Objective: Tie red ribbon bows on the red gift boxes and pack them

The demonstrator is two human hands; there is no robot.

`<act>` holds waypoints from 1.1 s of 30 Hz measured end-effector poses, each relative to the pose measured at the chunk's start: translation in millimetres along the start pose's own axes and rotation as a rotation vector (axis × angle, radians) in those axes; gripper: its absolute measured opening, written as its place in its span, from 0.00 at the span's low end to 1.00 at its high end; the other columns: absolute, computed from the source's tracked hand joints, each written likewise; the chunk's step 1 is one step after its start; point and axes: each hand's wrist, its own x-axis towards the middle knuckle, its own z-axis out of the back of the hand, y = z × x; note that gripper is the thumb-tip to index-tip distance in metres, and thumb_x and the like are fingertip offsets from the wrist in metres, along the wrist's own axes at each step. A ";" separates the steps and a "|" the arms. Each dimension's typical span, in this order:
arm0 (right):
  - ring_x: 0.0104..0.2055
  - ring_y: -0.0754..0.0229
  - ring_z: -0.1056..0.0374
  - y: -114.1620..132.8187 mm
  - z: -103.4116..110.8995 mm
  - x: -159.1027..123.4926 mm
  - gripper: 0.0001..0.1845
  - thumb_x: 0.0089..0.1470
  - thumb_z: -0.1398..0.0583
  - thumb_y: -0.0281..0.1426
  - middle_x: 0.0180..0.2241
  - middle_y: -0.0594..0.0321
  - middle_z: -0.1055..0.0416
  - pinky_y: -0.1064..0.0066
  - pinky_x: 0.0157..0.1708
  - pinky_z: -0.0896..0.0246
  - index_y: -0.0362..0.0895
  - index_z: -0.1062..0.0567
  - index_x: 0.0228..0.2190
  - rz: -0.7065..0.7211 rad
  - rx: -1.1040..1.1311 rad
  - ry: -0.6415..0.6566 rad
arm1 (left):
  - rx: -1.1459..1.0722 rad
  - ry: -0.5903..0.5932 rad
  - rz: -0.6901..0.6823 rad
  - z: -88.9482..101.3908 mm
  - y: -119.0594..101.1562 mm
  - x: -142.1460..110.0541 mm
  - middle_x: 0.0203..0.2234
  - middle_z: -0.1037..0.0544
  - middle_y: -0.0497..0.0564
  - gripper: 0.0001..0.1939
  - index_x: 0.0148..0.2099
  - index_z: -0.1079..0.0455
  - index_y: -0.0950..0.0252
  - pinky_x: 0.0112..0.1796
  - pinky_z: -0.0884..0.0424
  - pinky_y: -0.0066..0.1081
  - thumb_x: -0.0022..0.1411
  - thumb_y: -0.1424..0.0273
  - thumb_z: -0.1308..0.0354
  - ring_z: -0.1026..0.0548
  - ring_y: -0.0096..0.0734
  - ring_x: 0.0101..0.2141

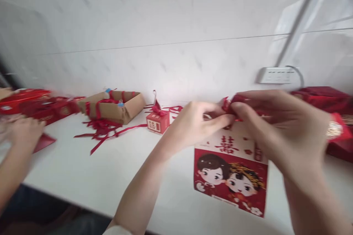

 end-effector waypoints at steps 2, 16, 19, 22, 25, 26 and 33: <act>0.28 0.66 0.27 4.4 -5.9 13.4 0.09 0.52 0.38 0.27 0.28 0.66 0.25 0.78 0.23 0.32 0.44 0.25 0.38 -0.040 0.011 -0.003 | 0.022 -0.012 0.018 6.8 5.1 4.0 0.26 0.23 0.47 0.13 0.29 0.26 0.65 0.31 0.33 0.26 0.62 0.63 0.44 0.26 0.28 0.30; 0.38 0.60 0.28 14.5 15.3 17.1 0.06 0.55 0.40 0.25 0.37 0.59 0.27 0.68 0.36 0.27 0.45 0.27 0.36 0.219 -0.044 0.332 | 0.166 -0.384 -0.042 2.5 -7.4 -4.5 0.14 0.39 0.42 0.16 0.21 0.36 0.66 0.17 0.48 0.21 0.59 0.67 0.43 0.43 0.18 0.17; 0.34 0.61 0.28 14.3 14.8 15.6 0.06 0.55 0.40 0.25 0.34 0.61 0.27 0.69 0.33 0.28 0.45 0.27 0.36 0.221 -0.065 0.323 | 0.190 -0.382 -0.054 -0.8 -10.3 -9.1 0.13 0.39 0.42 0.16 0.21 0.36 0.65 0.16 0.47 0.21 0.60 0.67 0.43 0.42 0.18 0.16; 0.35 0.62 0.28 15.2 16.0 14.3 0.06 0.55 0.40 0.25 0.35 0.60 0.27 0.71 0.33 0.29 0.44 0.26 0.37 0.231 -0.064 0.316 | 0.200 -0.376 -0.055 -0.3 -10.8 -10.4 0.13 0.41 0.42 0.17 0.20 0.38 0.66 0.16 0.49 0.21 0.60 0.67 0.44 0.44 0.17 0.16; 0.35 0.62 0.28 16.8 17.0 13.5 0.07 0.57 0.42 0.25 0.36 0.59 0.27 0.72 0.34 0.29 0.43 0.26 0.38 0.237 -0.056 0.319 | 0.204 -0.366 -0.050 0.6 -10.0 -9.8 0.13 0.41 0.42 0.18 0.20 0.40 0.66 0.16 0.48 0.21 0.60 0.66 0.44 0.44 0.18 0.16; 0.35 0.62 0.28 17.2 17.2 13.3 0.07 0.58 0.42 0.25 0.36 0.58 0.28 0.72 0.33 0.29 0.43 0.25 0.38 0.237 -0.060 0.316 | 0.203 -0.358 -0.049 0.5 -9.7 -9.7 0.13 0.40 0.42 0.18 0.20 0.39 0.66 0.17 0.47 0.21 0.61 0.66 0.44 0.43 0.18 0.17; 0.29 0.65 0.31 17.6 18.0 12.1 0.05 0.58 0.42 0.26 0.32 0.60 0.30 0.74 0.26 0.33 0.41 0.25 0.35 0.229 -0.051 0.289 | 0.151 -0.338 -0.053 -2.0 -10.8 -10.9 0.15 0.34 0.44 0.16 0.21 0.36 0.66 0.18 0.42 0.20 0.61 0.68 0.44 0.37 0.19 0.18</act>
